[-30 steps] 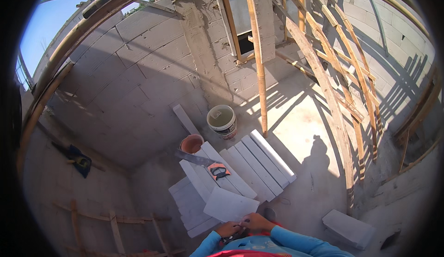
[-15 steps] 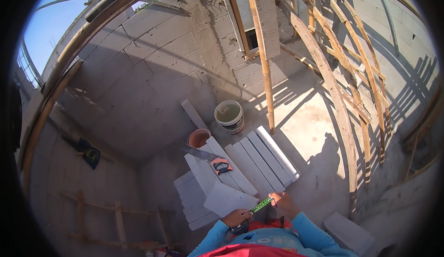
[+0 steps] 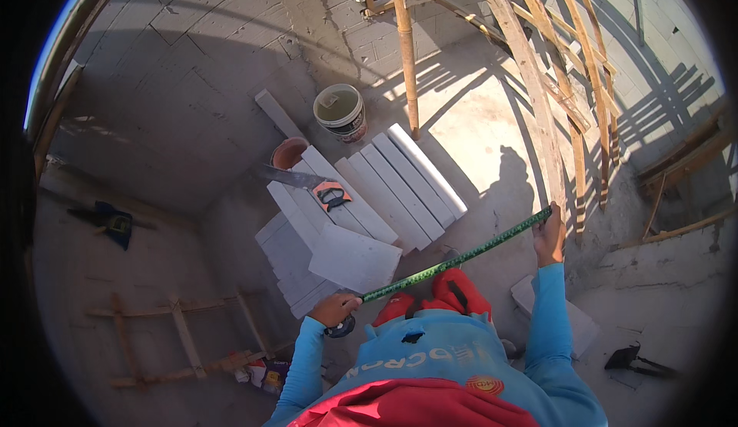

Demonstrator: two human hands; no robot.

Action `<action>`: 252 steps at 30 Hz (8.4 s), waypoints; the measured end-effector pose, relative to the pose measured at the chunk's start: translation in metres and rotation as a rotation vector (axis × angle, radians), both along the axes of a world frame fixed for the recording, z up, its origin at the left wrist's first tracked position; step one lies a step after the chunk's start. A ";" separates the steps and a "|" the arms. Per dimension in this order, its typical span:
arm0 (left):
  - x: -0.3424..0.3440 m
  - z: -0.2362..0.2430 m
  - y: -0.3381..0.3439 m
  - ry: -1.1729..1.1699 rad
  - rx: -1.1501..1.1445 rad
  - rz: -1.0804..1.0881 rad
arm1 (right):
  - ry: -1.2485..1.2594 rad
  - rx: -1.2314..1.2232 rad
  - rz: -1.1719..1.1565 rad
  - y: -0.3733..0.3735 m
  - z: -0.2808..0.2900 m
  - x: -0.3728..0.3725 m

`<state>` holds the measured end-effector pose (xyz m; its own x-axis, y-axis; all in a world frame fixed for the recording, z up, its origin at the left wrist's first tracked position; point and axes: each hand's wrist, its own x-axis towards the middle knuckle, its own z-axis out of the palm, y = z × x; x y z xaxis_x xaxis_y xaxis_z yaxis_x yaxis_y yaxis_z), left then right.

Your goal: The person measures masonry blocks using a tape measure and cuts them with a hand saw.

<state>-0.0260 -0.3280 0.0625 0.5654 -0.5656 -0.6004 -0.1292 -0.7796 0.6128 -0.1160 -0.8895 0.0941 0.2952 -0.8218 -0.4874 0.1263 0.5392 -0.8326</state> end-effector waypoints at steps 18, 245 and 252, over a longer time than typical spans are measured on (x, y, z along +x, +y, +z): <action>0.066 0.007 -0.183 -0.332 0.266 0.472 | 0.114 -0.014 0.416 -0.152 -0.025 0.031; 1.056 0.540 -0.278 -1.206 0.449 0.969 | -0.126 -1.309 0.706 -0.280 0.193 0.714; 1.058 0.539 -0.274 -1.204 0.408 0.962 | -0.109 -1.335 0.701 -0.284 0.190 0.712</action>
